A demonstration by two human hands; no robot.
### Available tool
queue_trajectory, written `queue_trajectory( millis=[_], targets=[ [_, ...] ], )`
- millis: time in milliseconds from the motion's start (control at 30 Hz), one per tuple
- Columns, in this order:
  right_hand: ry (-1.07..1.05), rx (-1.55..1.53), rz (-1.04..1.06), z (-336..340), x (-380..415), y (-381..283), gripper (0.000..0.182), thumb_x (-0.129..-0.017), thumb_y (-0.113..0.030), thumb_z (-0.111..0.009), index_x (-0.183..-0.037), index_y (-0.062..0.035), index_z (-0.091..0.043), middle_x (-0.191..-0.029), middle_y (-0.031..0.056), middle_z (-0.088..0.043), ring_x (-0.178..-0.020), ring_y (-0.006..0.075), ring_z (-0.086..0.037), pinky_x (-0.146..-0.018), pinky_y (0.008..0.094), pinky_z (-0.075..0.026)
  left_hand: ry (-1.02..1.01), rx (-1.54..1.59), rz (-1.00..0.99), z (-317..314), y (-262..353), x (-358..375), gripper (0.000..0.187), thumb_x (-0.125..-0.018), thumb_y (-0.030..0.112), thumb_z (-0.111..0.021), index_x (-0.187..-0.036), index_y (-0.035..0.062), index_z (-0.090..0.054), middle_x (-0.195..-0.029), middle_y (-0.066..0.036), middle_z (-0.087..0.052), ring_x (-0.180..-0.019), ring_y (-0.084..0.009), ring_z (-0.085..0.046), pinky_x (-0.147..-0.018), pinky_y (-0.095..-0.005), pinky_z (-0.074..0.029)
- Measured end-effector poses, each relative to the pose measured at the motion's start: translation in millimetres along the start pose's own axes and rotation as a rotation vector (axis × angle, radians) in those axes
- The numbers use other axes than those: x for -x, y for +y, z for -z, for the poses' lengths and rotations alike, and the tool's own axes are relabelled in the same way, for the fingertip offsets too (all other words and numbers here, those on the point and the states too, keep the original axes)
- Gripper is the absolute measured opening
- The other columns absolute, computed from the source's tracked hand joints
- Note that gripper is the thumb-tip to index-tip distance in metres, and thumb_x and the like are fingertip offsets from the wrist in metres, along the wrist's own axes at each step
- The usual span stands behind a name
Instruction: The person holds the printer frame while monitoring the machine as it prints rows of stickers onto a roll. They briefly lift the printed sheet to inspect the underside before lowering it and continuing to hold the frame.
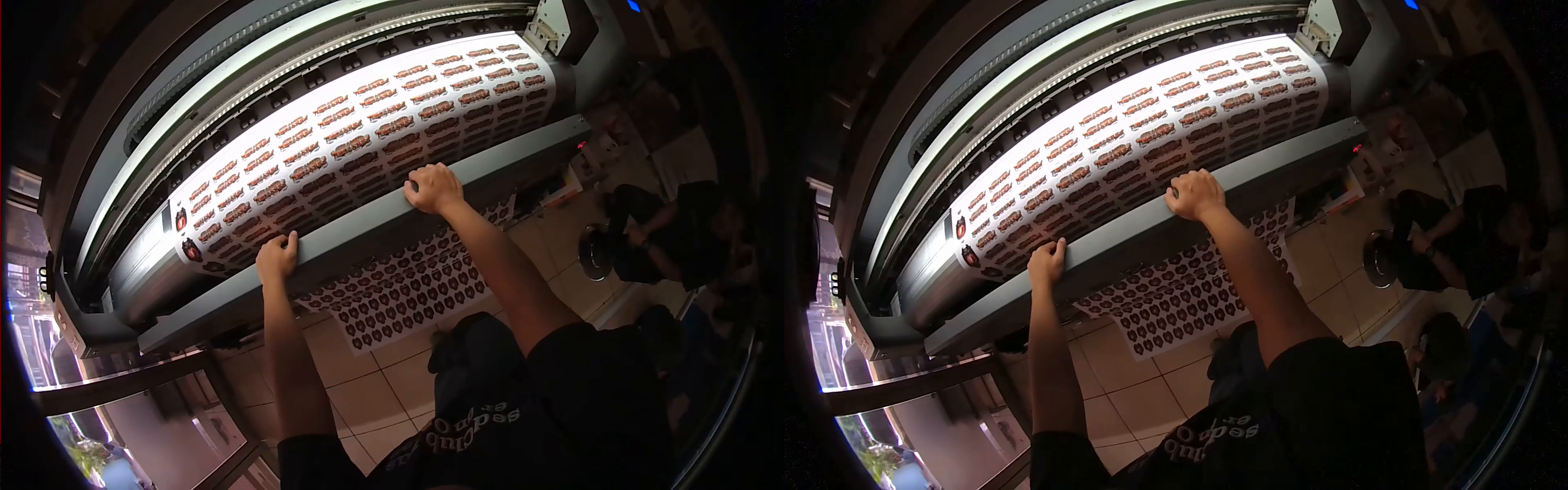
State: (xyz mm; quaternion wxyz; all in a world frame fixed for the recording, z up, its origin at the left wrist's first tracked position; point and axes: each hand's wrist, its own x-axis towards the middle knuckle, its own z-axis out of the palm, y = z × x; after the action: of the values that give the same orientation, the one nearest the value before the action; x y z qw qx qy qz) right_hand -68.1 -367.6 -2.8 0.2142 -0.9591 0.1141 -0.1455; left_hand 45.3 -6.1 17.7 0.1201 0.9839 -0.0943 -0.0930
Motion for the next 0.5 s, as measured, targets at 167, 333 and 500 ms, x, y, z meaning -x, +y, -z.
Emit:
queue_trajectory(
  millis=[167,333,500],
  targets=[
    [-0.029,-0.002,0.012,8,1,-3,0.029,-0.083,-0.032,-0.058,-0.070,-0.0074,-0.067,-0.077,0.0136,-0.069,-0.079,0.0322,-0.065,-0.080,0.0435,-0.050,0.010,0.024,-0.016,3,5,1,0.058,-0.092,0.057,-0.050,-0.103,0.0051,-0.075,-0.100,-0.023,-0.071,-0.096,-0.0411,-0.066,-0.088,-0.0470,-0.050],
    [-0.033,-0.003,0.024,8,1,-3,0.029,-0.083,-0.031,-0.058,-0.071,-0.0067,-0.067,-0.077,0.0142,-0.068,-0.080,0.0324,-0.064,-0.082,0.0432,-0.049,0.023,0.013,-0.032,6,8,5,0.057,-0.092,0.055,-0.049,-0.096,0.0052,-0.076,-0.093,-0.023,-0.071,-0.092,-0.0411,-0.066,-0.084,-0.0479,-0.050],
    [-0.047,0.039,0.010,10,0,-8,0.028,-0.083,-0.030,-0.058,-0.075,-0.0065,-0.070,-0.078,0.0134,-0.069,-0.080,0.0320,-0.064,-0.081,0.0432,-0.049,0.048,0.041,-0.020,6,7,6,0.056,-0.090,0.055,-0.050,-0.096,0.0053,-0.076,-0.091,-0.023,-0.071,-0.092,-0.0410,-0.066,-0.084,-0.0481,-0.051]
  ],
)
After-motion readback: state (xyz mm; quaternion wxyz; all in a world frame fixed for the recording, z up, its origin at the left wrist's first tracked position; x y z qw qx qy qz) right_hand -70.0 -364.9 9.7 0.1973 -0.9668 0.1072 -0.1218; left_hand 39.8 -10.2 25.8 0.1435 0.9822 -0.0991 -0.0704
